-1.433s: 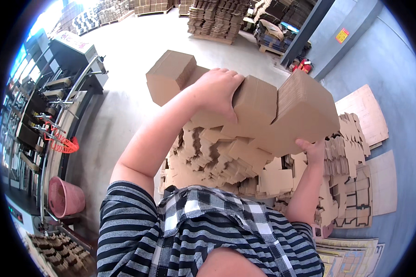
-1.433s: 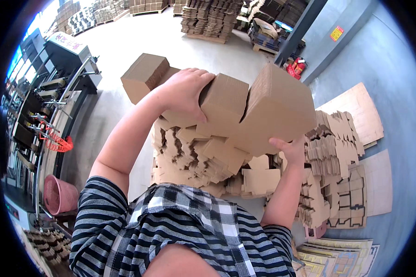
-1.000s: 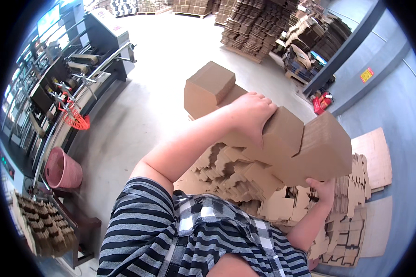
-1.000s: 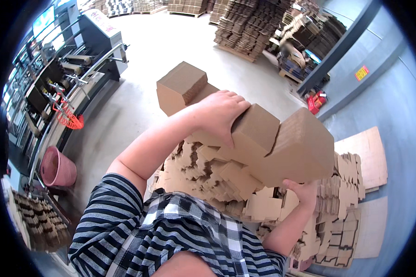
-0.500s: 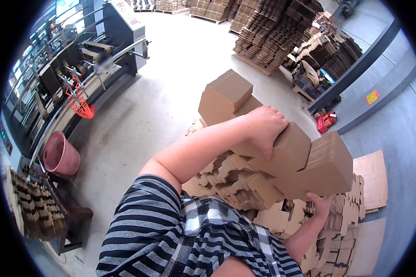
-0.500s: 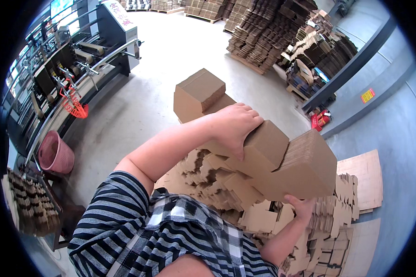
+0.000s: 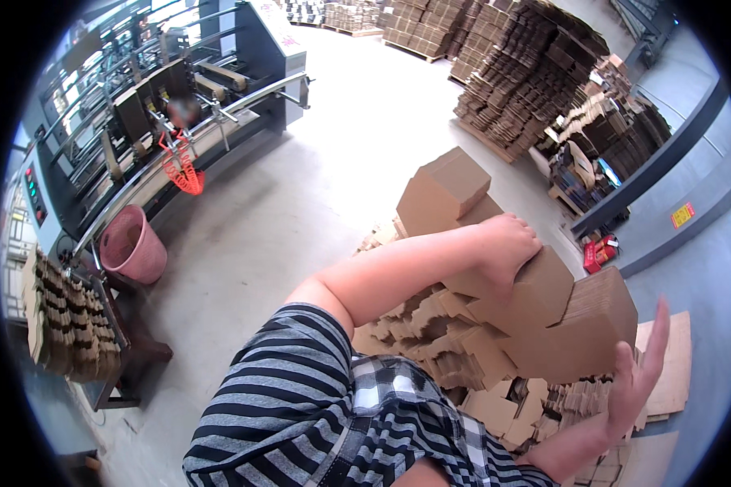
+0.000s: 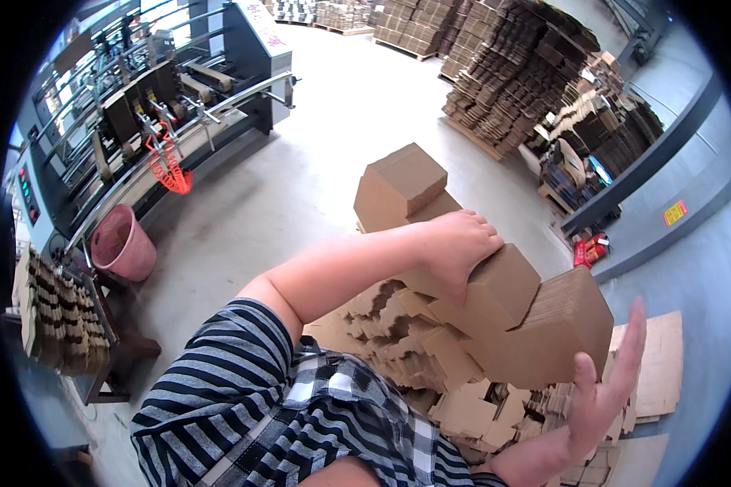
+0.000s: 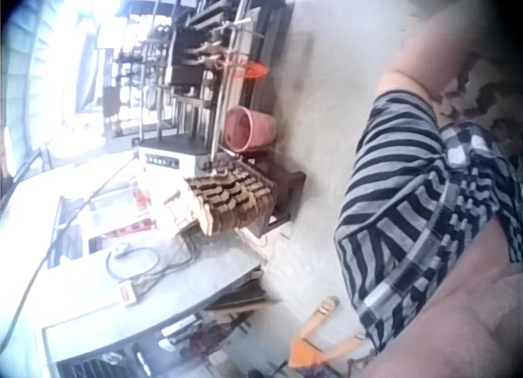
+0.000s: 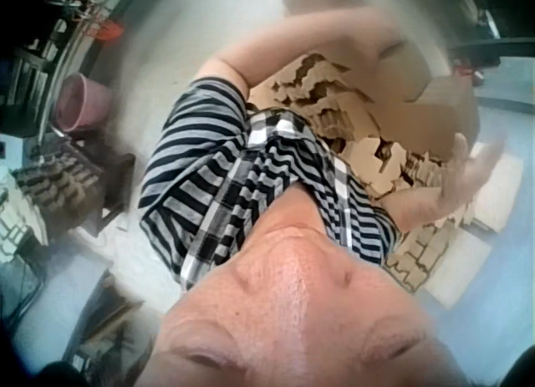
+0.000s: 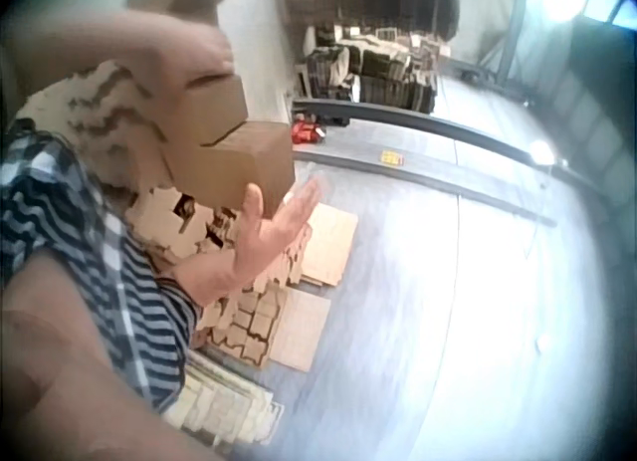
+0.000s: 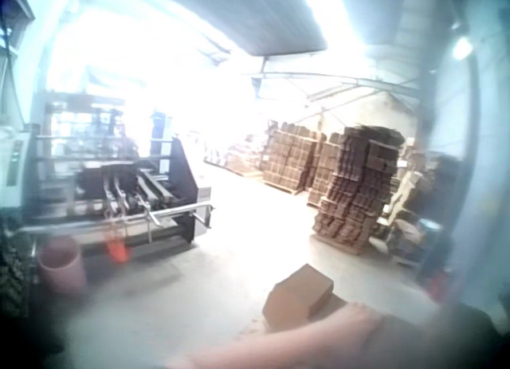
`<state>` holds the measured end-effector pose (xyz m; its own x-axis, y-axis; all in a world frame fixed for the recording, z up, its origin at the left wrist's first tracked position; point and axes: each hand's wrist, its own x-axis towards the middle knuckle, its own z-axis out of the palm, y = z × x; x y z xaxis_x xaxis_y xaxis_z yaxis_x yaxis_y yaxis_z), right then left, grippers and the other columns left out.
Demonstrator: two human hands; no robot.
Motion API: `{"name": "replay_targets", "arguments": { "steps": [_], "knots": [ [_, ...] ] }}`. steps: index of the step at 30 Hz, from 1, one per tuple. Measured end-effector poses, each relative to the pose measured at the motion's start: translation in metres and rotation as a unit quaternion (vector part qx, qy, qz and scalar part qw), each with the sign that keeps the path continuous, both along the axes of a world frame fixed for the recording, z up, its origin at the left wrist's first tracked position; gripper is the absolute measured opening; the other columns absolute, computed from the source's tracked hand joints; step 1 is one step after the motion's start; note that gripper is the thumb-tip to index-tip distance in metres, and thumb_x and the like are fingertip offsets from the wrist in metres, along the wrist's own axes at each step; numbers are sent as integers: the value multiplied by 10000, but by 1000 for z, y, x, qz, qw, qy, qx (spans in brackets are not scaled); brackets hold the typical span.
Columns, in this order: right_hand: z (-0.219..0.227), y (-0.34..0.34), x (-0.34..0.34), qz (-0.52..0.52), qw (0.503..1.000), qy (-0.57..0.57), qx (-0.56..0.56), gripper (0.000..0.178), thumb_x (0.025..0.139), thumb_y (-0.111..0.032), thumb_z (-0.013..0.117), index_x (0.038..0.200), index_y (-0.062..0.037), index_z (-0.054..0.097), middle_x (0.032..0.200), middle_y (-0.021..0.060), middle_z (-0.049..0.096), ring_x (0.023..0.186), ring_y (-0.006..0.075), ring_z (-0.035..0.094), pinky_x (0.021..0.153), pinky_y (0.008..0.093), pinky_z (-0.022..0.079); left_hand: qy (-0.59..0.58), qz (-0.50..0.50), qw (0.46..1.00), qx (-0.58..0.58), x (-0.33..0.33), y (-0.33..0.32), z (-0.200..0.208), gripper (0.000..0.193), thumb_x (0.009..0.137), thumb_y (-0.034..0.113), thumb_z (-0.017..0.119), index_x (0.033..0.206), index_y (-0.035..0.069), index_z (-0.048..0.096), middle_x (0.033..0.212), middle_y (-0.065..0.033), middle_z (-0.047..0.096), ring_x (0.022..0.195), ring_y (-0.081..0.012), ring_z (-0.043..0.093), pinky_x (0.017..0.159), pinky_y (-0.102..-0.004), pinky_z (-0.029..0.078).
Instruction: The person picks up flat cardboard pieces from a stack, folds them into box shapes, and places them into a machine. The person repeats this process multiple times throughout the video.
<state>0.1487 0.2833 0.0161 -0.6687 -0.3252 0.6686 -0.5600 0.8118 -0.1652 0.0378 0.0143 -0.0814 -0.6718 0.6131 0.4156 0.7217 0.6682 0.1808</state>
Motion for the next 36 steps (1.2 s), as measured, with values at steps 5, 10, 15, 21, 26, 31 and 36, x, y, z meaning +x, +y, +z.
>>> {"name": "replay_targets", "arguments": {
  "steps": [5,10,15,21,26,31,36],
  "knots": [
    [-5,-23,-24,-75,984,-47,156,846,796,-581,588,1310,71,421,1331,239,457,1241,381,421,1036,428,327,-10,11,1000,-13,-2,-3,-2,760,394,417,844,983,16,579,987,-127,613,979,-292,566,896,-372,427],
    [-12,-21,-26,-88,981,-9,170,812,776,-561,622,1254,79,476,1269,248,511,1171,393,490,983,437,391,-73,-2,997,-18,-7,4,0,780,385,432,847,989,19,580,994,-122,613,981,-289,565,898,-373,425],
    [-13,-24,-23,-88,983,2,163,797,763,-531,649,1249,77,480,1267,250,511,1170,388,493,979,435,395,1,3,1000,-7,1,0,0,772,400,427,848,996,18,577,998,-125,611,994,-293,559,904,-375,419],
    [-9,-26,-21,-87,982,-25,166,789,755,-505,668,1261,68,474,1269,250,507,1176,389,486,988,432,384,-6,6,1000,-5,1,-2,0,774,403,422,851,1000,15,574,1001,-127,609,1004,-296,555,923,-379,407],
    [22,-70,-11,9,982,64,178,625,808,-410,640,1222,41,513,1210,214,552,1162,388,493,967,433,388,-3,6,1000,-8,-3,0,-2,780,403,425,851,1010,21,575,1007,-122,610,1009,-294,554,927,-383,403],
    [24,-176,-52,286,946,29,148,281,857,-203,566,1037,5,620,1057,179,618,1018,361,567,879,410,443,14,-47,997,64,-4,-4,-9,847,379,478,849,1064,40,610,1075,-134,628,1069,-302,557,938,-380,416],
    [0,-254,-126,342,924,-82,153,252,891,-211,509,943,-9,652,940,154,645,915,325,599,820,389,467,-53,-40,997,31,-3,-1,4,890,369,404,852,1184,154,596,1210,-107,582,1184,-306,473,1018,-365,341]
  ]
}}
